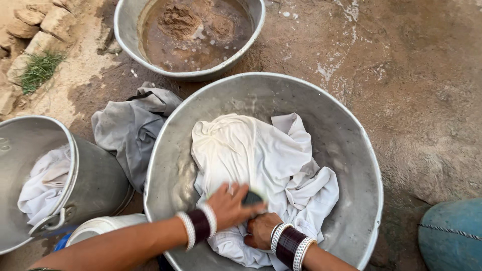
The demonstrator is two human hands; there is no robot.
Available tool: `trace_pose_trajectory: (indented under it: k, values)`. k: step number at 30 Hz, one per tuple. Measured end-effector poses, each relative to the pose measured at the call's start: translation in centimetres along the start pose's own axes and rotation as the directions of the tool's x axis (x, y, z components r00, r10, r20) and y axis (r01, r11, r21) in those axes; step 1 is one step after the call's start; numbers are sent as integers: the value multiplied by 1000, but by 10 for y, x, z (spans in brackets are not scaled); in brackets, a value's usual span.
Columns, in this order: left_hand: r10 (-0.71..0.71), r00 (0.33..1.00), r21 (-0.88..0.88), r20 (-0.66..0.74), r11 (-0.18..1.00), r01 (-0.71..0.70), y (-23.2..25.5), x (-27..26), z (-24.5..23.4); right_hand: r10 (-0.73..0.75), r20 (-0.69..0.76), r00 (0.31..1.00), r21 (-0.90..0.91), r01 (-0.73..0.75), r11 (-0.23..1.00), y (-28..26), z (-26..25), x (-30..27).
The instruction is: The person washes garments by scrubbing them with a brush inside a metal basin, rubbing and wringing them out by hand, and placing clothes into a container.
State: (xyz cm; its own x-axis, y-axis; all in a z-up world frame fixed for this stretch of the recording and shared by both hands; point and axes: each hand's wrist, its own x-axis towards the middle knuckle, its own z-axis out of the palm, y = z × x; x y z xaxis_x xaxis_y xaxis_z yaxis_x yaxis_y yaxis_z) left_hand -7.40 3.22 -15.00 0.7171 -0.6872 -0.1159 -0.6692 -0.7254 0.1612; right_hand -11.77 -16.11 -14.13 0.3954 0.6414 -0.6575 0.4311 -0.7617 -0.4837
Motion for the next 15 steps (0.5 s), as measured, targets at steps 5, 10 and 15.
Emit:
trace_pose_trajectory:
  k: [5,10,15]
  values:
    - [-256,954,333,157,923,193,-89,28,-18,19,76,997,49,-23,999,-3,-4,3]
    - [-448,879,309,-161,823,476,-85,69,-36,10,79,997,44,-14,999,0,-15,2]
    - [-463,878,85,120,886,455,18,9,-41,184,73,980,-79,-179,981,14,-36,17]
